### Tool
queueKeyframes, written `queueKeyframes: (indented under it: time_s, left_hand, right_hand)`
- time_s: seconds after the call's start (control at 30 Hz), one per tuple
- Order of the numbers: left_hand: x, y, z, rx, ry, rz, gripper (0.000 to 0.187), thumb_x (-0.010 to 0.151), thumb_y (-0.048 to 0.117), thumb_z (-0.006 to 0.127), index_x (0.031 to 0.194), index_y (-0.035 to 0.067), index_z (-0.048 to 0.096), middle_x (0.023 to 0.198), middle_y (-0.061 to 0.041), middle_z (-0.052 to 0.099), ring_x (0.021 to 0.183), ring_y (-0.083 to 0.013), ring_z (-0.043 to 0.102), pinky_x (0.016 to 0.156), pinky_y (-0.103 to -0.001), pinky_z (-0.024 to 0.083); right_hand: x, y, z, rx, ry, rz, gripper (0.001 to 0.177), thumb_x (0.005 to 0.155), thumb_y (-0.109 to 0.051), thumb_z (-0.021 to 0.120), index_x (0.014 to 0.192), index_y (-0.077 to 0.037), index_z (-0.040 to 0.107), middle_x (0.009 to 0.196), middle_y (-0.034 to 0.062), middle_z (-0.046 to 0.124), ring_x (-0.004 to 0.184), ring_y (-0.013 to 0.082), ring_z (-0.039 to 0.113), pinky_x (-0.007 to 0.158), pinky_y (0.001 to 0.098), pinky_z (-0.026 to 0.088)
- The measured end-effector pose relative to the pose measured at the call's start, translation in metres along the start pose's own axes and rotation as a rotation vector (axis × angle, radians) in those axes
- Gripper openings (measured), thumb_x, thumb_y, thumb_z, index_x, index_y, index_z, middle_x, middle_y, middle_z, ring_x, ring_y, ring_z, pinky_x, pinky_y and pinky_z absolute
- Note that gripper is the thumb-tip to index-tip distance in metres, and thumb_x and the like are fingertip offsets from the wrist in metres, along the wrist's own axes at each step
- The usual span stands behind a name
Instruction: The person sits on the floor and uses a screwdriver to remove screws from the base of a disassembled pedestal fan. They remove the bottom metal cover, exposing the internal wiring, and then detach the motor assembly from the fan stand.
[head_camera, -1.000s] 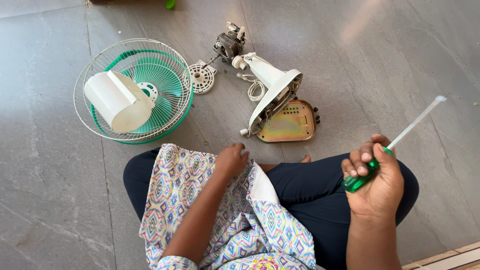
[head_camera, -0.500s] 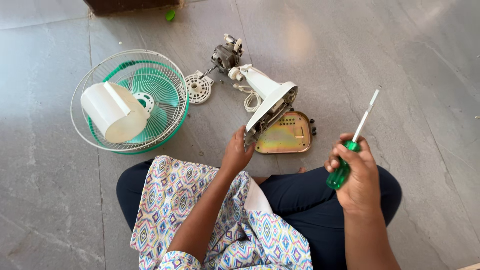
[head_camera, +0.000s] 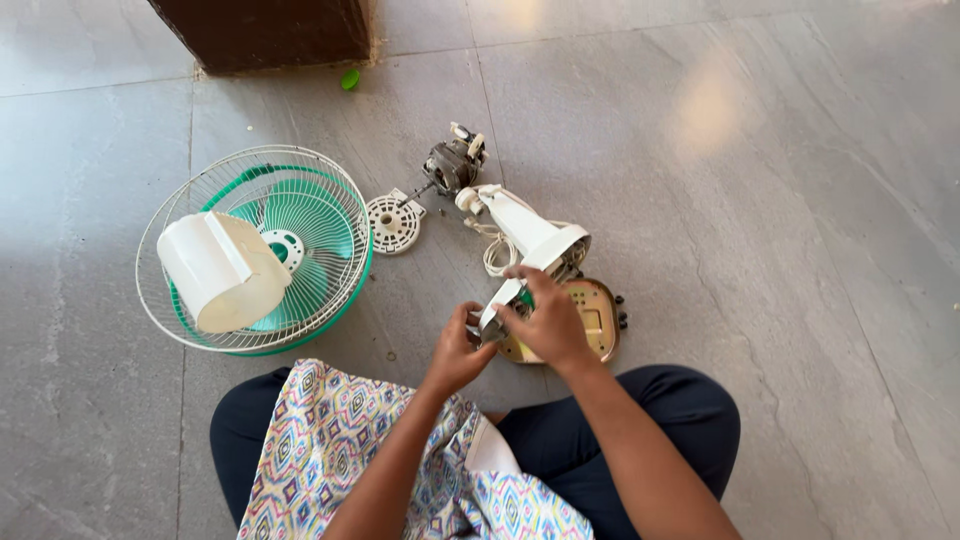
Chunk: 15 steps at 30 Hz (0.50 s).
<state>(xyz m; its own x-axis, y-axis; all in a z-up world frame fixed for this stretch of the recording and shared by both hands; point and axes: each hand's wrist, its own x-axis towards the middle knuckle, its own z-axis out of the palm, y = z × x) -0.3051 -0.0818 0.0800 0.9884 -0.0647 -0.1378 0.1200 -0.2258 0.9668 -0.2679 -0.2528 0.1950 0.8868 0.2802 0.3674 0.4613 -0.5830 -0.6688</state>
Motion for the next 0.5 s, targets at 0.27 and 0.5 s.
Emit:
queueKeyframes:
  time_s: [0.27, 0.5]
  left_hand:
    - [0.097, -0.06, -0.072, -0.03, 0.058, 0.109, 0.041, 0.087, 0.006, 0.064, 0.128, 0.004, 0.062, 0.115, -0.009, 0.073, 0.1, -0.0187, 0.07, 0.085, -0.033, 0.058]
    - [0.198, -0.057, -0.105, 0.509, 0.371, 0.302, 0.031, 0.087, 0.009, 0.073, 0.116, 0.004, 0.064, 0.113, -0.015, 0.071, 0.109, -0.0328, 0.065, 0.094, -0.043, 0.053]
  right_hand:
    - [0.004, 0.011, 0.003, -0.089, -0.165, 0.082, 0.06, 0.087, -0.043, 0.076, 0.133, -0.01, 0.057, 0.128, 0.0143, 0.068, 0.106, 0.034, 0.072, 0.08, 0.0416, 0.06]
    - [0.007, 0.025, 0.006, -0.087, -0.228, 0.14, 0.062, 0.087, -0.05, 0.074, 0.13, -0.007, 0.061, 0.126, 0.0132, 0.069, 0.104, 0.0317, 0.074, 0.082, 0.042, 0.062]
